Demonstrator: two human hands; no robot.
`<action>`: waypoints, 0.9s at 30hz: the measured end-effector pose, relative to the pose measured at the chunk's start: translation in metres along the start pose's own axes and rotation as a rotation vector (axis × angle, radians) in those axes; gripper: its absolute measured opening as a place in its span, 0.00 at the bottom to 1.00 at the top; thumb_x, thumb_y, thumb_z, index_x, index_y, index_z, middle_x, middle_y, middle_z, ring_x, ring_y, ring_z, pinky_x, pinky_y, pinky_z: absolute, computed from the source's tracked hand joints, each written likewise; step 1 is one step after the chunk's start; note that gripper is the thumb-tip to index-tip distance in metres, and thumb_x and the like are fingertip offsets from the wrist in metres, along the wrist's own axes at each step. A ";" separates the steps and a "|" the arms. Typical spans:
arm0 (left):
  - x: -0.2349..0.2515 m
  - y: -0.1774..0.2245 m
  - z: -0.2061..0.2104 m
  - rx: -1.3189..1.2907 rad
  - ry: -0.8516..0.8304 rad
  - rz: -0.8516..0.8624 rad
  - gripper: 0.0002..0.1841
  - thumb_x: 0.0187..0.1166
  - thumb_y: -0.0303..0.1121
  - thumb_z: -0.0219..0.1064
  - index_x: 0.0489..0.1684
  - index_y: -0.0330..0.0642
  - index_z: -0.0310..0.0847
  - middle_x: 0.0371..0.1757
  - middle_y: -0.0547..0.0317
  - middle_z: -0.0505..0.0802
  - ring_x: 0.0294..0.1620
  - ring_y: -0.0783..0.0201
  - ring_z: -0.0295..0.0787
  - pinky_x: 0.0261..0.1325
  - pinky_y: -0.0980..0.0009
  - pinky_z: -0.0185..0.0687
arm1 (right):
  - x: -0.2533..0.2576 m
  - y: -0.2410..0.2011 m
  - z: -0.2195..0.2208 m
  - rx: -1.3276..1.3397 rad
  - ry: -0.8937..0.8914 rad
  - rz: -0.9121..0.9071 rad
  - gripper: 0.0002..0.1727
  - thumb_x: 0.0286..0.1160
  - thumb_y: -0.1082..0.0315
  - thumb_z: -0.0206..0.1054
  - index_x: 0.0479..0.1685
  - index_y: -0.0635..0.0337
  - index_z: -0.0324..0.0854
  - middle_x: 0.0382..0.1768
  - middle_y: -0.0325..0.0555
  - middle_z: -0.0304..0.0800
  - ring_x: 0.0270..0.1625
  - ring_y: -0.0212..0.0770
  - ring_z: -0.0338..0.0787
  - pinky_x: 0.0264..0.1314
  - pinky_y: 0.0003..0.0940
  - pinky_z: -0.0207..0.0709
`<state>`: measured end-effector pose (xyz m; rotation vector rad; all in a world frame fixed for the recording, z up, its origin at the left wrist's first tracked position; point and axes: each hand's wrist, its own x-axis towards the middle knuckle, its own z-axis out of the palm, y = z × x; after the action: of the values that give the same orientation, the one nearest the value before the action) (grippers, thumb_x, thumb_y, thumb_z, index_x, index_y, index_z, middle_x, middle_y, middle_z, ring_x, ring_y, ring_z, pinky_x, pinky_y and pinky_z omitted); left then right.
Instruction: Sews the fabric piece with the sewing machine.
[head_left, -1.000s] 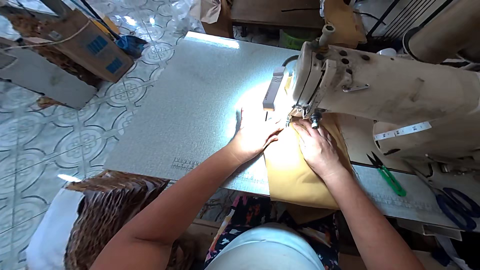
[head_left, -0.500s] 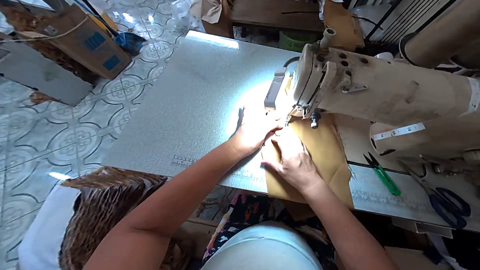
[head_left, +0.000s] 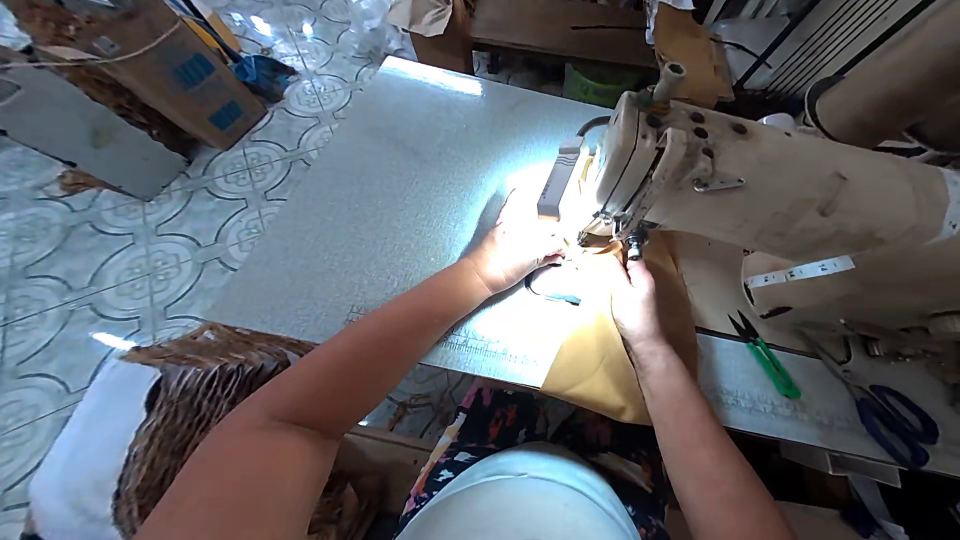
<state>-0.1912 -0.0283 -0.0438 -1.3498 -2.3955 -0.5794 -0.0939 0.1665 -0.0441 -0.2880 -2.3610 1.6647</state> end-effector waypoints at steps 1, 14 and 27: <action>0.000 0.000 0.000 -0.001 0.000 0.012 0.08 0.82 0.36 0.68 0.38 0.52 0.94 0.42 0.58 0.94 0.51 0.53 0.91 0.63 0.43 0.77 | 0.000 0.000 0.000 -0.007 0.003 -0.003 0.10 0.91 0.67 0.56 0.51 0.66 0.78 0.35 0.42 0.81 0.37 0.28 0.82 0.45 0.28 0.78; 0.006 -0.012 0.004 -0.064 -0.012 -0.062 0.14 0.86 0.39 0.60 0.35 0.46 0.91 0.34 0.57 0.94 0.47 0.54 0.92 0.71 0.41 0.73 | -0.002 0.001 0.003 0.045 -0.010 -0.034 0.09 0.90 0.69 0.57 0.51 0.66 0.77 0.35 0.42 0.81 0.38 0.27 0.83 0.46 0.26 0.80; 0.017 -0.022 0.020 -0.054 -0.182 -0.512 0.29 0.75 0.59 0.66 0.52 0.40 0.91 0.71 0.38 0.86 0.80 0.42 0.76 0.84 0.45 0.64 | 0.007 -0.028 0.009 -0.294 -0.318 0.061 0.18 0.92 0.67 0.54 0.72 0.60 0.81 0.44 0.50 0.93 0.35 0.39 0.90 0.44 0.38 0.86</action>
<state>-0.2201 -0.0160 -0.0572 -0.8269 -2.9138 -0.6753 -0.1044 0.1511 -0.0201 -0.1559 -2.8649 1.4774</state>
